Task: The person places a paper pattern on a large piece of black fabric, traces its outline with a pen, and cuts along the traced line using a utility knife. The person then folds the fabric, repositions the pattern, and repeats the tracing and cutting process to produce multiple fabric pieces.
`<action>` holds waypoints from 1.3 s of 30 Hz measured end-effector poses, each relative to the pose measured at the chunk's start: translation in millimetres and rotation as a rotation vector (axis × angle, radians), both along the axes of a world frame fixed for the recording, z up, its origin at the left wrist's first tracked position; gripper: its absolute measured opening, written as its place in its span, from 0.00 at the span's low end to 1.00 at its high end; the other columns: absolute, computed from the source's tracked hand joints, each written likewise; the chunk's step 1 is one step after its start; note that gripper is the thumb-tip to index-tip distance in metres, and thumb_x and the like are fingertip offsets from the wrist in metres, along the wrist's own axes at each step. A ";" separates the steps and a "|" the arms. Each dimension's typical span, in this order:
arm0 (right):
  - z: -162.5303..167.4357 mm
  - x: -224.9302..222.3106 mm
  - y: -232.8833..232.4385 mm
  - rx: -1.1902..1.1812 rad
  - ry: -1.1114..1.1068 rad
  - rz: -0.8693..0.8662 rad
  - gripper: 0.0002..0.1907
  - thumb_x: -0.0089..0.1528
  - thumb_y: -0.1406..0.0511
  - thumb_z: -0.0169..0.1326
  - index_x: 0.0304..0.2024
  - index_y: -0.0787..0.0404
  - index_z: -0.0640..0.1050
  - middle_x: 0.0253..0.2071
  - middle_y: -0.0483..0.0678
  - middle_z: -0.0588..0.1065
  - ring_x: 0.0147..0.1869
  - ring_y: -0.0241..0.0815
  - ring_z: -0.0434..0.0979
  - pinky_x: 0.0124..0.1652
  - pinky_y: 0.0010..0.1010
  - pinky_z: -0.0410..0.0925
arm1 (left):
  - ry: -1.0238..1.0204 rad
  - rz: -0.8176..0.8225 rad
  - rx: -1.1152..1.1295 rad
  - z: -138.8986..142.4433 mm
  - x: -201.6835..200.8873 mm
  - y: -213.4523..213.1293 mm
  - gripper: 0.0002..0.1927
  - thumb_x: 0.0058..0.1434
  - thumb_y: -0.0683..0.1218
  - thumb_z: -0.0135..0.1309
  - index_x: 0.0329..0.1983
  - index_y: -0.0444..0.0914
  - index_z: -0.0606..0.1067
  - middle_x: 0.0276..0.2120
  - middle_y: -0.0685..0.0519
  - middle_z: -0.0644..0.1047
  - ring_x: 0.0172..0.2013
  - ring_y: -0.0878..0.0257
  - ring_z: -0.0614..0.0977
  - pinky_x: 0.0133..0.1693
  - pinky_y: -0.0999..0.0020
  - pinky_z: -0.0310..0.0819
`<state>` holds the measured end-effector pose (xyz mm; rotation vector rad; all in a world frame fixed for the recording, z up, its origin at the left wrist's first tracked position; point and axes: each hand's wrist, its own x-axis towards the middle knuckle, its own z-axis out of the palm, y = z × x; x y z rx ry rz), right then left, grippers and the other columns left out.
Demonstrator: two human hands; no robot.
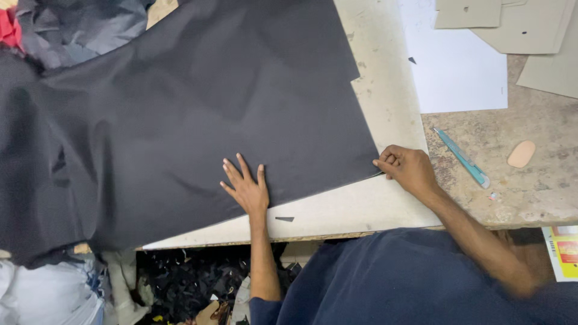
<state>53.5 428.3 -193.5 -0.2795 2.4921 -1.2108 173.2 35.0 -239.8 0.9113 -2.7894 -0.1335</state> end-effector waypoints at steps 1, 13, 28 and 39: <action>-1.7 2.5 0.0 -0.020 0.008 -0.012 0.09 0.61 0.61 0.64 0.33 0.60 0.82 0.22 0.43 0.79 0.24 0.30 0.80 0.26 0.24 0.71 | -0.003 0.014 -0.005 -1.3 -1.3 1.3 0.40 0.71 0.69 0.35 0.80 0.46 0.51 0.78 0.40 0.44 0.77 0.47 0.45 0.70 0.32 0.33; -6.3 13.9 0.4 -0.002 0.316 0.035 0.09 0.63 0.63 0.62 0.38 0.64 0.82 0.28 0.49 0.81 0.30 0.39 0.82 0.28 0.28 0.75 | 0.004 -0.305 0.032 28.3 -45.5 141.1 0.39 0.70 0.66 0.40 0.78 0.42 0.52 0.77 0.35 0.45 0.76 0.44 0.45 0.69 0.32 0.31; 50.8 -131.7 267.2 0.577 0.388 -0.649 0.50 0.64 0.45 0.60 0.72 0.74 0.57 0.68 0.76 0.58 0.69 0.74 0.57 0.63 0.62 0.58 | 0.250 -0.727 0.745 82.6 -107.3 226.2 0.42 0.65 0.55 0.53 0.77 0.37 0.52 0.78 0.44 0.47 0.77 0.52 0.44 0.73 0.49 0.30; 40.2 -159.6 354.6 0.705 0.115 -0.805 0.60 0.46 0.40 0.71 0.68 0.71 0.67 0.65 0.69 0.72 0.64 0.65 0.74 0.60 0.54 0.69 | 0.156 0.355 0.134 49.4 1.6 -87.8 0.49 0.67 0.75 0.35 0.80 0.38 0.52 0.77 0.31 0.43 0.77 0.41 0.40 0.69 0.29 0.29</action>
